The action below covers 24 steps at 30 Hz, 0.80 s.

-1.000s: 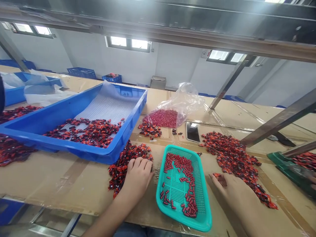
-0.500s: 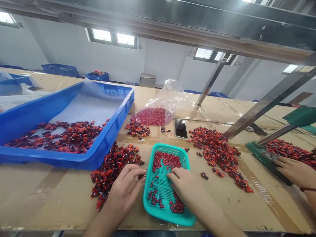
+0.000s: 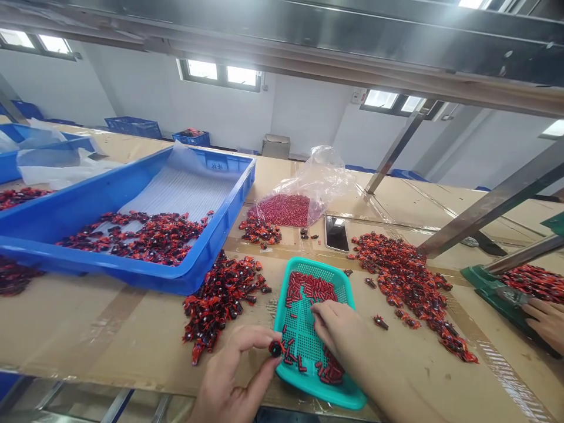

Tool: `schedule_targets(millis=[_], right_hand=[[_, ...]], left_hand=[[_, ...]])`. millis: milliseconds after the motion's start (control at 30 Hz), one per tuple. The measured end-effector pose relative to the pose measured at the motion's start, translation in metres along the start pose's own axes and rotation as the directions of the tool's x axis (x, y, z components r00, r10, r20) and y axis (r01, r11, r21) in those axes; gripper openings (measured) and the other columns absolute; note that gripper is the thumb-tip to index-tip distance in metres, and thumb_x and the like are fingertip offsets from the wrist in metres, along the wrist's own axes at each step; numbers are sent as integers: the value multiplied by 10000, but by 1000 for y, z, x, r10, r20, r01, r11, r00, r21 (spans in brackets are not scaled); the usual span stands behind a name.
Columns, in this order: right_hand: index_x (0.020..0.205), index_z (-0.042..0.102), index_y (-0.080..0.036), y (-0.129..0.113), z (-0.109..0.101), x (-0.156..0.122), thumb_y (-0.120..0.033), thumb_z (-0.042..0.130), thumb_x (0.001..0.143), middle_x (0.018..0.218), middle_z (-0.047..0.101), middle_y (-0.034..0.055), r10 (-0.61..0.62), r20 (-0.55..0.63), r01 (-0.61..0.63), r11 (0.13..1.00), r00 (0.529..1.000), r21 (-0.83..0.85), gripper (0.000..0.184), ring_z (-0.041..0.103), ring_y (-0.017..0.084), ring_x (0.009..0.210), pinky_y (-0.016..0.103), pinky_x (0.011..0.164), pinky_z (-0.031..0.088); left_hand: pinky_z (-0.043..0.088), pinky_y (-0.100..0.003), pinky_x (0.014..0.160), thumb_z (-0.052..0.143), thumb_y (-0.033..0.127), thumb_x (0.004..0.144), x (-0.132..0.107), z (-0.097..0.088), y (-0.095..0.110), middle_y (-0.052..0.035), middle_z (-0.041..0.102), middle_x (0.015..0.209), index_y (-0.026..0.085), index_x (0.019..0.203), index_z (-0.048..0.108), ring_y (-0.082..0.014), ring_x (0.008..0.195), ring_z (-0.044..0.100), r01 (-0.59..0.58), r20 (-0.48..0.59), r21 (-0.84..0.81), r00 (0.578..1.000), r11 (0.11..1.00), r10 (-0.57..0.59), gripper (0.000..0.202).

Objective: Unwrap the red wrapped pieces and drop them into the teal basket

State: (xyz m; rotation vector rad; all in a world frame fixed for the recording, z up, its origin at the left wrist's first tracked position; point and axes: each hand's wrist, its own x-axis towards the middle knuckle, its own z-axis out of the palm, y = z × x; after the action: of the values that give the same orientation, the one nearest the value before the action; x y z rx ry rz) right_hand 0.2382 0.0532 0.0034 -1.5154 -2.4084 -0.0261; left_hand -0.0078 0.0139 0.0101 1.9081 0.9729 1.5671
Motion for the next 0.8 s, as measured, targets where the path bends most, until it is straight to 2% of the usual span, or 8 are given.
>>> schedule_targets(millis=[100,167,233,333,467,600,800], right_hand=[[1067,670,-211,-22,-31,-9,-178,477,1086,926,757,52,-52,-96,77,959,994,273,196,740,165,826,245,727,601],[1097,663,-230,-39,-47,-14,-213,496,1096,895,738,38,-78,-226,180,859,971,480,168,721,153,787,228,680,599],[1107,670,-233,-53,-55,-15,-197,584,1060,858,728,36,-97,-370,305,770,924,560,104,704,159,743,246,655,602],[1081,682,-206,-63,-54,-14,-157,623,1027,806,717,48,-142,-479,396,780,866,484,94,678,172,695,275,627,607],[1036,687,-154,-66,-47,-12,-134,598,1037,776,708,65,-197,-524,437,812,829,386,92,663,172,694,271,619,611],[1033,676,-150,-67,-46,-12,-165,555,1070,769,706,66,-183,-551,448,802,814,395,127,665,168,708,268,659,618],[1013,668,-161,-67,-45,-11,-235,505,1106,743,676,54,-168,-551,447,788,818,423,201,642,154,698,244,648,594]], left_hand=[[618,-189,901,645,17,929,3,0,6,-15,808,1040,253,1129,598,-129,970,783,-86,18,2,996,996,86,313],[615,-221,912,628,20,950,4,1,9,-26,818,1026,251,1109,581,-136,949,789,-133,33,37,991,990,132,284],[612,-265,922,631,43,971,5,2,11,-38,829,1022,254,1104,563,-150,934,798,-157,53,84,987,984,153,258],[616,-304,882,638,81,997,5,3,15,-39,840,1007,262,1075,534,-164,897,805,-174,65,122,984,977,167,223],[596,-272,843,626,39,996,7,5,20,-25,843,978,240,972,506,-129,850,802,-248,53,152,969,957,243,234],[562,-240,779,601,55,1020,10,7,24,-9,843,942,233,876,456,-79,742,779,-289,45,189,957,939,285,271],[553,-251,753,580,116,1057,12,7,28,12,847,908,243,876,430,-68,695,773,-264,40,206,964,942,262,268]])
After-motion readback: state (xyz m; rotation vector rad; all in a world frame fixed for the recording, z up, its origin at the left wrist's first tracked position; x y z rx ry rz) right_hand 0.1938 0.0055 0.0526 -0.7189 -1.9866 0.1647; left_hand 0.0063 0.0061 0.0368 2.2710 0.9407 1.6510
